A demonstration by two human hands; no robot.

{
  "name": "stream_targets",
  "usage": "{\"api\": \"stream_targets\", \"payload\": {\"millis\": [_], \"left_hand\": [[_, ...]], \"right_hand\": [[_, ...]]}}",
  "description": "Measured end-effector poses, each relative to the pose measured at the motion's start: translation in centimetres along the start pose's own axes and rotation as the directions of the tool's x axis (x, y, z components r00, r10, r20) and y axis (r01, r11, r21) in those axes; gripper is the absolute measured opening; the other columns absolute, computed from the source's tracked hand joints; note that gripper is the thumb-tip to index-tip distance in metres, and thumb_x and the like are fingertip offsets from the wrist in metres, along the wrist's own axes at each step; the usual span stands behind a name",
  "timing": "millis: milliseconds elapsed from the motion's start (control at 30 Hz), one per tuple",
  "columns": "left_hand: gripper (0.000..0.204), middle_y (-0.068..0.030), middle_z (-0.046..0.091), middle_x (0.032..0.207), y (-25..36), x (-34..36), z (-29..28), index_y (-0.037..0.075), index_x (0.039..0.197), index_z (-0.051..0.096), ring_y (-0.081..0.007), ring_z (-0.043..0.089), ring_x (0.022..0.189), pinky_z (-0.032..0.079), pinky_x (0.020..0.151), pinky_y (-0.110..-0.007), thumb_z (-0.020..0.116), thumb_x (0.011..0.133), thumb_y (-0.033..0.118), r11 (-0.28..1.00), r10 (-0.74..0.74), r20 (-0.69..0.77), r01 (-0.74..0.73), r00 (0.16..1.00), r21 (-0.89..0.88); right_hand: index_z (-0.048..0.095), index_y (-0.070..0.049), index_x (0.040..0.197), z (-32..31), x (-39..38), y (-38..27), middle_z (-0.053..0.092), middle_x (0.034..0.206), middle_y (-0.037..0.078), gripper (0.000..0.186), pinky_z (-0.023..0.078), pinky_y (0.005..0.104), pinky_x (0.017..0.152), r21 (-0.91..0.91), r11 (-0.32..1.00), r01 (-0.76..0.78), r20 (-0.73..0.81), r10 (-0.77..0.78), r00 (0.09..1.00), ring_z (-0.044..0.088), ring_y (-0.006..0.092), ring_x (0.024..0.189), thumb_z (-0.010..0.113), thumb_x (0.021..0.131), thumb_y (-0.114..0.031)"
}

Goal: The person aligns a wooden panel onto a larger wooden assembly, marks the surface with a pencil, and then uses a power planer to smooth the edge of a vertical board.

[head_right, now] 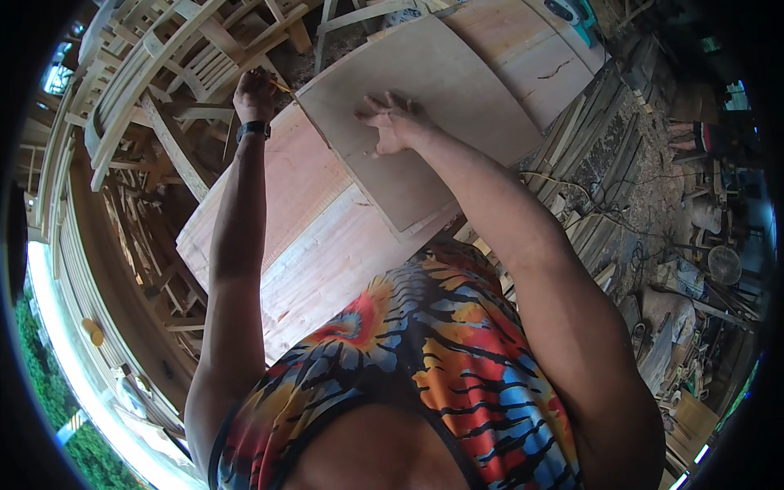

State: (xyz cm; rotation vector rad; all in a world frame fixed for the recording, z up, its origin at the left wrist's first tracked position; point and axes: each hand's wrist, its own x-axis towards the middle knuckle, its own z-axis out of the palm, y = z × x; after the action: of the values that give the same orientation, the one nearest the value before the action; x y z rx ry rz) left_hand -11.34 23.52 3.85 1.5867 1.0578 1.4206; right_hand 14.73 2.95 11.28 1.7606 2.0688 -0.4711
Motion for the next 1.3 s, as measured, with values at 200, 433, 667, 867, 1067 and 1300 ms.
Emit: {"api": "stream_targets", "payload": {"millis": [200,433,667,867,1067,1300], "left_hand": [[0.014,-0.0125,0.072,0.082,2.9,-0.3,0.8,0.004,0.089,0.066,-0.0276,0.072,0.075,0.054,0.068,-0.035,0.071,0.093,0.016,0.973,0.129,-0.165,-0.092,0.978,0.212],[0.026,-0.0167,0.071,0.078,7.5,-8.7,0.8,0.0,0.09,0.066,-0.0298,0.069,0.072,0.053,0.069,-0.04,0.063,0.098,0.025,0.913,-0.269,-0.046,0.27,0.962,0.306],[0.027,-0.0206,0.07,0.081,10.1,-22.6,5.9,0.001,0.102,0.063,-0.0365,0.071,0.075,0.054,0.065,-0.043,0.068,0.094,0.026,0.896,-0.355,0.122,0.3,0.927,0.328],[0.024,-0.0239,0.068,0.088,15.3,-27.6,7.5,-0.001,0.103,0.062,-0.0413,0.067,0.081,0.053,0.071,-0.049,0.068,0.09,0.017,0.848,-0.343,0.143,0.241,0.928,0.471],[0.031,-0.0217,0.069,0.09,18.0,-30.7,7.9,0.0,0.114,0.065,-0.0406,0.067,0.086,0.054,0.076,-0.048,0.069,0.087,0.015,0.829,-0.348,0.086,0.263,0.934,0.494],[0.03,-0.0242,0.068,0.092,19.6,-31.6,8.5,0.001,0.112,0.066,-0.0417,0.067,0.087,0.053,0.077,-0.048,0.067,0.088,0.019,0.763,-0.473,0.1,0.35,0.876,0.544]], "right_hand": [[0.023,-0.039,0.161,1.2,-0.1,0.9,0.008,0.172,0.002,0.098,0.018,0.0638,0.122,-0.01,1.0,-0.007,-0.004,0.007,1.0,0.009,0.04,0.156,0.071,0.08,-0.064],[0.022,-0.035,0.162,1.0,0.4,0.8,0.006,0.172,0.008,0.106,0.017,0.071,0.119,0.054,0.998,0.044,-0.013,-0.043,0.999,0.007,0.0466,0.154,0.076,0.075,-0.062],[0.037,-0.03,0.157,2.8,-0.4,2.0,0.017,0.169,0.014,0.097,0.016,0.0757,0.116,0.204,0.966,0.157,-0.21,-0.114,0.971,0.011,0.0506,0.153,0.084,0.074,-0.046],[0.046,-0.014,0.151,4.4,-1.6,4.0,0.03,0.163,0.021,0.087,0.024,0.0695,0.117,0.192,0.937,0.292,-0.369,-0.207,0.906,0.025,0.0492,0.149,0.082,0.077,-0.043],[0.052,-0.004,0.144,6.8,-3.0,13.7,0.043,0.151,0.028,0.08,0.032,0.0551,0.116,0.426,0.876,0.224,-0.555,0.058,0.83,0.038,0.0442,0.143,0.086,0.075,-0.027],[0.049,0.001,0.145,9.3,-6.5,26.2,0.048,0.148,0.028,0.077,0.039,0.0466,0.115,0.534,0.829,-0.164,-0.461,0.449,0.766,0.045,0.0422,0.139,0.08,0.082,-0.029]]}}
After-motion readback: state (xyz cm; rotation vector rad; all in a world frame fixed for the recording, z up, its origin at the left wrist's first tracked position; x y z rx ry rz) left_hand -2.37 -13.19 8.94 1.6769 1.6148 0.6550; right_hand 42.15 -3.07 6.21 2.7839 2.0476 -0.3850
